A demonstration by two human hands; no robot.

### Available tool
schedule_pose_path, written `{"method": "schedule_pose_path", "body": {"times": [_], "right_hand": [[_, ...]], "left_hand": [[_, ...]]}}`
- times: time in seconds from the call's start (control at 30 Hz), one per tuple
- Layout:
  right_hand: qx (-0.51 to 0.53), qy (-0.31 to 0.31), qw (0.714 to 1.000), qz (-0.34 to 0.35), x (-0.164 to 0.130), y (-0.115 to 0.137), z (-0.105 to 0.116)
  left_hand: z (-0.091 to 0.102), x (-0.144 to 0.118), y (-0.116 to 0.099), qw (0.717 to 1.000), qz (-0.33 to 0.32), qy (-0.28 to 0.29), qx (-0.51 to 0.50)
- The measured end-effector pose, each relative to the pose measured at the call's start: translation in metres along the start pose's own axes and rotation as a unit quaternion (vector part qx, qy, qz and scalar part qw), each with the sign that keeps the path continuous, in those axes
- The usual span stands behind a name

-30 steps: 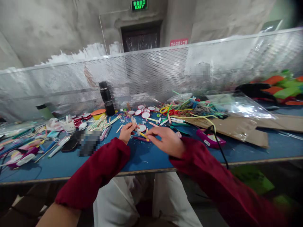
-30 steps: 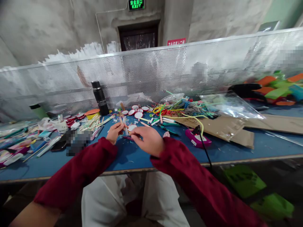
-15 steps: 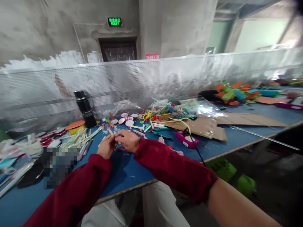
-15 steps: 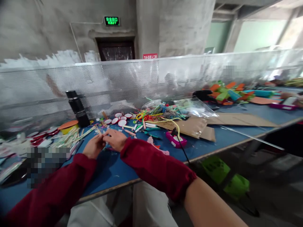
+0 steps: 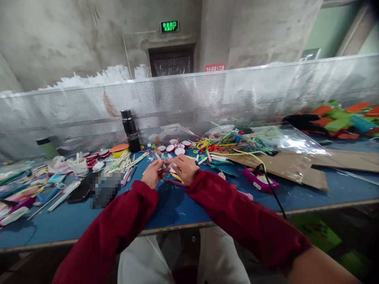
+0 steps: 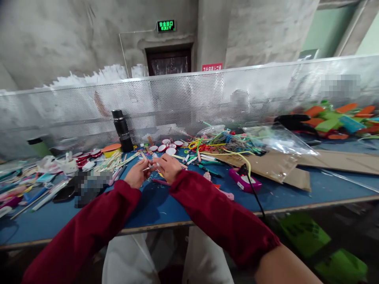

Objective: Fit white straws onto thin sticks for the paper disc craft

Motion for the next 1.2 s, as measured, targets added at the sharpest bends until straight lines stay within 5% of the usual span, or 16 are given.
{"method": "schedule_pose_path", "body": {"times": [0.13, 0.3, 0.47, 1.2], "right_hand": [[0.028, -0.053, 0.997, -0.052, 0.006, -0.006, 0.013], [0.066, -0.141, 0.982, -0.108, 0.007, -0.007, 0.019], [0.067, -0.181, 0.972, -0.133, 0.007, 0.002, 0.022], [0.101, -0.157, 0.978, -0.096, 0.001, 0.006, 0.013]], "left_hand": [[0.004, 0.001, -0.003, 0.985, -0.093, -0.052, 0.136], [-0.002, 0.003, 0.003, 0.961, -0.170, -0.015, 0.216], [-0.009, 0.002, 0.010, 0.964, -0.145, 0.026, 0.223], [-0.011, 0.005, 0.016, 0.955, -0.157, 0.098, 0.232]]}}
Point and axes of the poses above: each hand's wrist, its own x-axis towards the middle knuckle, its own z-axis out of the back of the hand, y = z × x, the point moved 3 cm from there along x, towards the middle knuckle, and after that the axes turned 11 degrees about x, right-handed, at the moved point
